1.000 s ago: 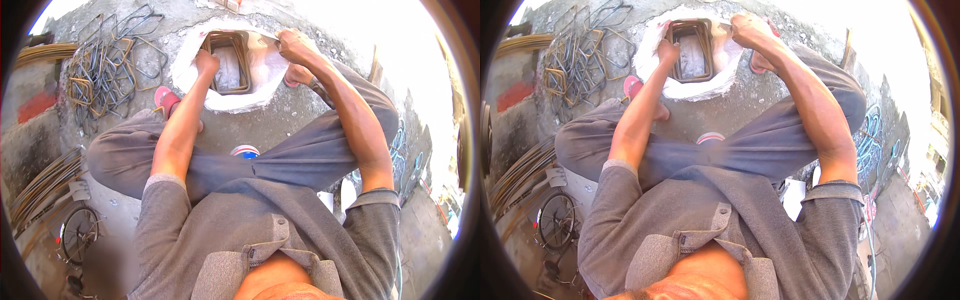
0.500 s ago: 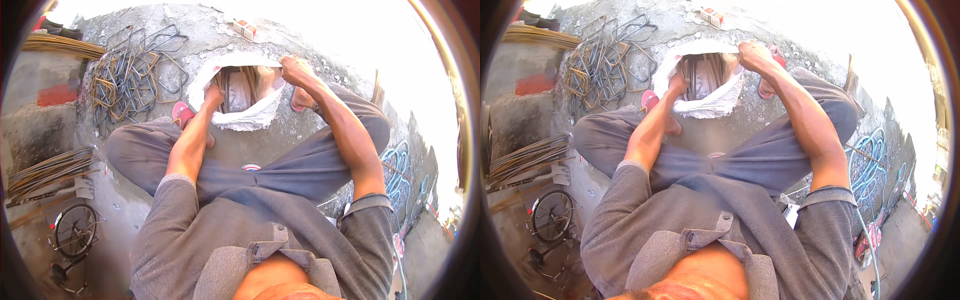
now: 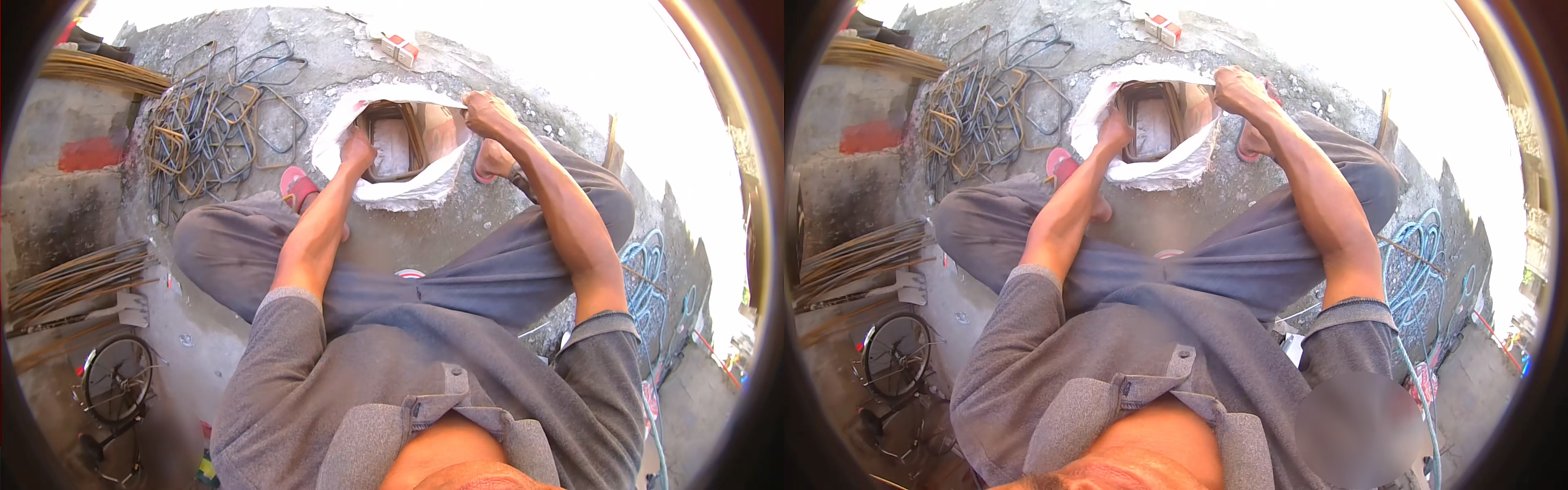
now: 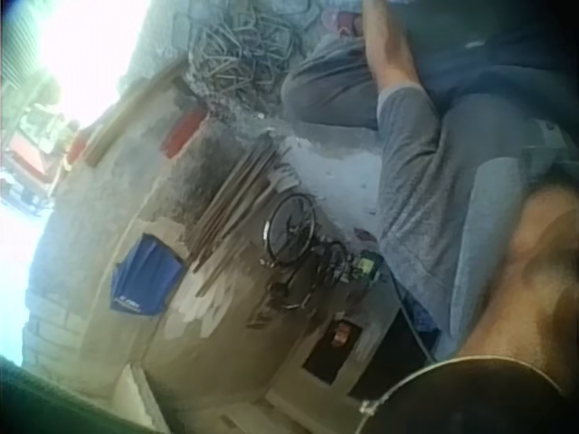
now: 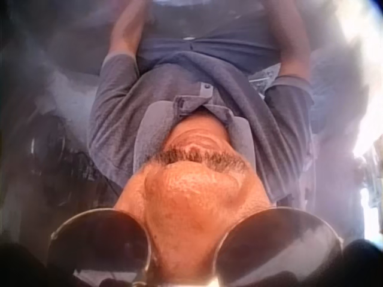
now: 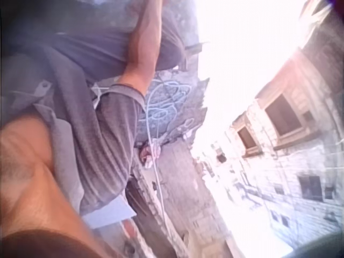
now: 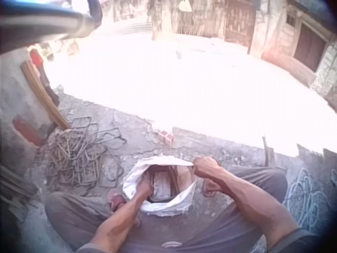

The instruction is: Sort and stack rectangular metal rebar ties into a bag.

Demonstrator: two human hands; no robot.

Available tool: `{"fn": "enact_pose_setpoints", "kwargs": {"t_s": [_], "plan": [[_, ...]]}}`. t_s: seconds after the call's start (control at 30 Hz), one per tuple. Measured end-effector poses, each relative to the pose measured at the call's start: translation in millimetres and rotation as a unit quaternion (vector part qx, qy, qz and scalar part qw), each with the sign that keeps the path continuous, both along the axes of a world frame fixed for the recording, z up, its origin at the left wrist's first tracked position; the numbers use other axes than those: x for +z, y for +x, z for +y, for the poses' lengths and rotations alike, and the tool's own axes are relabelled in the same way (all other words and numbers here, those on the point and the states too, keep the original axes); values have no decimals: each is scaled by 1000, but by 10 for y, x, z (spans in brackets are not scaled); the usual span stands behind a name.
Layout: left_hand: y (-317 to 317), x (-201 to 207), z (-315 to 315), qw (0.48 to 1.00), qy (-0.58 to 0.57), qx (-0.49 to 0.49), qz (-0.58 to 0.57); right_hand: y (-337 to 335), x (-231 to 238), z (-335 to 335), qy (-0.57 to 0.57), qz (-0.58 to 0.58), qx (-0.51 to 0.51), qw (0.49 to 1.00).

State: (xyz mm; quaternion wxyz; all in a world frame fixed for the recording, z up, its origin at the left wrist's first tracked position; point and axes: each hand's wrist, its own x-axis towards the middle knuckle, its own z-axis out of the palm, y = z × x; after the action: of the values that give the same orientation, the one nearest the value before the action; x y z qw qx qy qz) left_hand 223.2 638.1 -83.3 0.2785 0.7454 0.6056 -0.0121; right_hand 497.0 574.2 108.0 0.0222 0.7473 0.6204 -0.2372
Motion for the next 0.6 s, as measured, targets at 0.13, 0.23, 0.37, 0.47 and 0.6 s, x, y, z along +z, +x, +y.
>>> {"fn": "enact_pose_setpoints", "kwargs": {"t_s": [0.13,0.23,0.37,0.47,0.6], "plan": [[-57,172,-115,998,32,45,22,-94,-52,-9,-13,30,-21,999],[149,779,-244,992,116,-39,-19,105,-166,-54,-16,13,-21,1000],[103,1424,-390,950,268,156,31,43,-199,-7,64,68,-44,995],[-435,938,-266,951,130,278,47,-84,-184,126,62,63,-39,995],[-773,805,-31,976,-2,213,-38,-166,-169,191,68,73,-46,994]]}}
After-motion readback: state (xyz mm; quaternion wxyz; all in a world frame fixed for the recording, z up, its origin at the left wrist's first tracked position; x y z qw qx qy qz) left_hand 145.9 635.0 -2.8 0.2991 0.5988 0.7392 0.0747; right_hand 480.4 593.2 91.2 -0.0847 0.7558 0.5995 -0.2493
